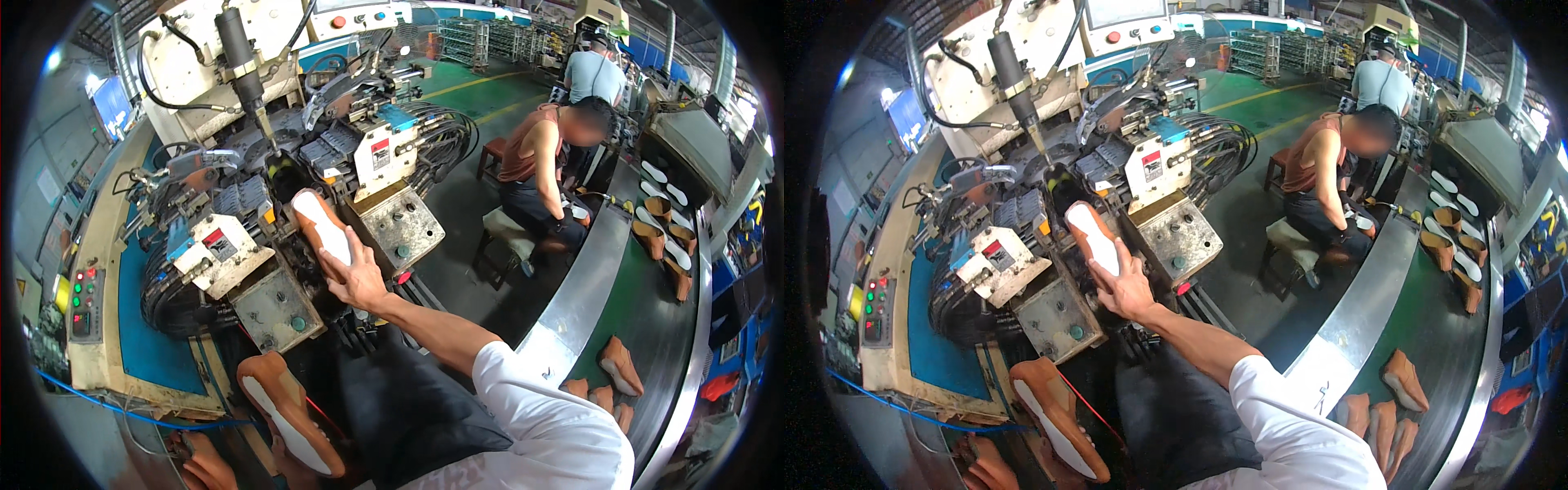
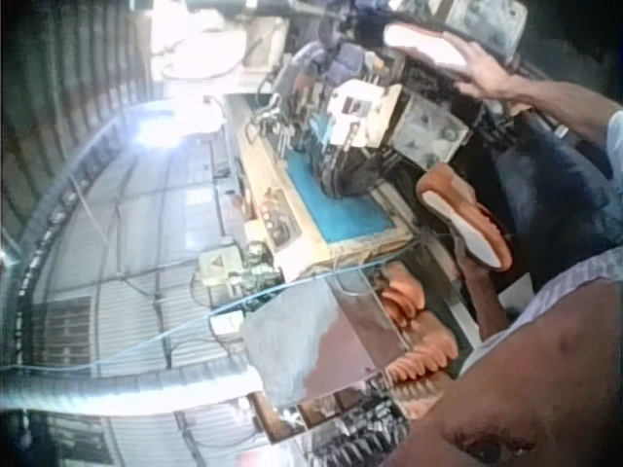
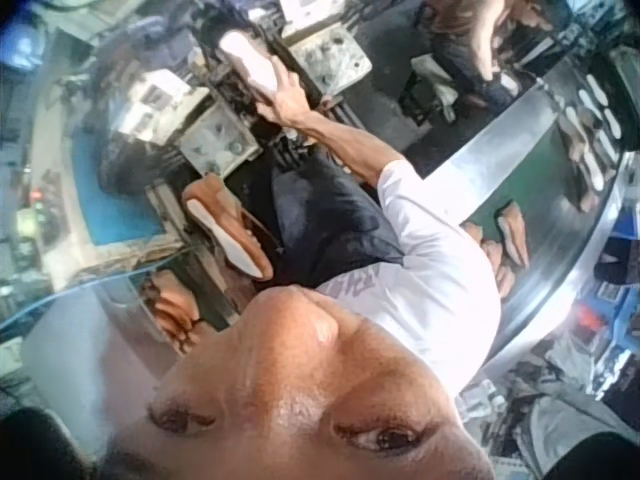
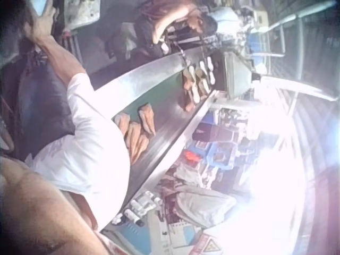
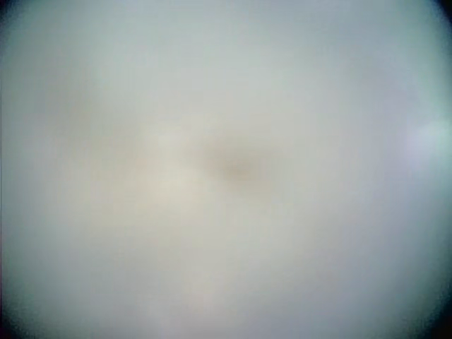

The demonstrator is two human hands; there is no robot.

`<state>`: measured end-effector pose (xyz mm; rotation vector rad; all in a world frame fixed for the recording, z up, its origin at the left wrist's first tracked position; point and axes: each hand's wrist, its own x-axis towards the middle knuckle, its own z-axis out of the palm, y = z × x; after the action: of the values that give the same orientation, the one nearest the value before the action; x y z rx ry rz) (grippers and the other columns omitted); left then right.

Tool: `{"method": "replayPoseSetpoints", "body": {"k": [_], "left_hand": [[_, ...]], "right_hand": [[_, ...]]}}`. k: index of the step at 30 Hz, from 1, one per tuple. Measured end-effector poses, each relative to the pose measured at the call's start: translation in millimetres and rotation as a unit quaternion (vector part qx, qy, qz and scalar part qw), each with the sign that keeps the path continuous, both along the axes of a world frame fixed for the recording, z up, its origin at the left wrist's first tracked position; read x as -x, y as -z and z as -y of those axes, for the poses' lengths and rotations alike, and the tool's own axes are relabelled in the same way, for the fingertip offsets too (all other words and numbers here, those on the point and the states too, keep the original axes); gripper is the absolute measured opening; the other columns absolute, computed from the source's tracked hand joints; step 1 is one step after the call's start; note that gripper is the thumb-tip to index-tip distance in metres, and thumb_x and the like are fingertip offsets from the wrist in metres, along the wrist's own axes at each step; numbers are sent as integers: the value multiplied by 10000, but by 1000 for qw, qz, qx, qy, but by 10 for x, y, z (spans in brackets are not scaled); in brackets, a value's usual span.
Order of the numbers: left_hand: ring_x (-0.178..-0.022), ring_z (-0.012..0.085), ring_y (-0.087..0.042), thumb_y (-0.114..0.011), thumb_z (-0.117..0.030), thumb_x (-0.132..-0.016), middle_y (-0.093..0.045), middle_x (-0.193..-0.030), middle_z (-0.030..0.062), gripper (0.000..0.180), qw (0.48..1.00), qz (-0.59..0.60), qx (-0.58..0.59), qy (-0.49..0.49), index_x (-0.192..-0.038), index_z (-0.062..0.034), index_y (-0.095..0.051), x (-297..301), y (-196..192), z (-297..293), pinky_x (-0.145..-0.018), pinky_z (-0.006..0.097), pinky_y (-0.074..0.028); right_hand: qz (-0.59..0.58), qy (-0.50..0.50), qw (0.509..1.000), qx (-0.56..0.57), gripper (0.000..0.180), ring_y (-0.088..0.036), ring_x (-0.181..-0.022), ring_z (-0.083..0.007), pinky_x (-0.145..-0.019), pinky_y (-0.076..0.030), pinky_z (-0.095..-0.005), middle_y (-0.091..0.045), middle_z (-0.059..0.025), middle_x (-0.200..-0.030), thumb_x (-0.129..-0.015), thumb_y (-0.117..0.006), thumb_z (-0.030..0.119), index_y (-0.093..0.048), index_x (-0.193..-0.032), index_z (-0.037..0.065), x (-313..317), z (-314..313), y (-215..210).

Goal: The person repeatedly picks up shoe lasts and white insoles from a conveyor belt, places them into a machine, and presses a button to attach the insoles. They then remove the assembled units and place them back onto the belt. The process is repeated continuously throughout the clip.

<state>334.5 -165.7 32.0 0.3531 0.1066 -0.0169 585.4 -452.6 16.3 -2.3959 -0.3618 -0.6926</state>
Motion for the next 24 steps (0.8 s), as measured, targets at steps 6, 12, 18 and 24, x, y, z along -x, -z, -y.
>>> {"method": "replayPoseSetpoints", "body": {"k": [6,12,18,24], "left_hand": [[-1018,410,-730,-548,-611,-1045,-678,-1236,274,804,974,-57,-214,42,-1599,-45,-408,672,611,-205,-872,535,-630],[-1089,393,-714,-581,-539,-1022,-645,-1323,241,807,964,-49,-256,44,-1674,-126,-344,535,424,110,-908,534,-625],[-1441,339,-552,-373,-411,-1065,-496,-1616,174,730,939,-129,-312,63,-1735,-141,-266,604,515,109,-1182,470,-484],[-1082,387,-740,-550,-460,-1034,-635,-1408,220,821,942,-125,-311,-5,-1736,-160,-248,674,892,86,-888,522,-653]], "right_hand": [[-31,13,999,26,800,-493,-1274,-593,-1010,-574,-600,-139,-340,-1740,-835,-824,292,-560,-1584,381,-114,70,-129],[3,-1,1000,24,791,-487,-1307,-596,-1090,-522,-595,-187,-340,-1731,-840,-836,309,-570,-1582,370,-159,204,-125],[-47,-23,996,68,796,-465,-1327,-594,-1082,-533,-603,-159,-330,-1735,-835,-837,290,-564,-1579,370,-229,23,-231],[8,-14,999,40,764,-459,-1349,-593,-1094,-524,-602,-218,-323,-1723,-802,-846,259,-627,-1528,351,-215,9,-35]]}}
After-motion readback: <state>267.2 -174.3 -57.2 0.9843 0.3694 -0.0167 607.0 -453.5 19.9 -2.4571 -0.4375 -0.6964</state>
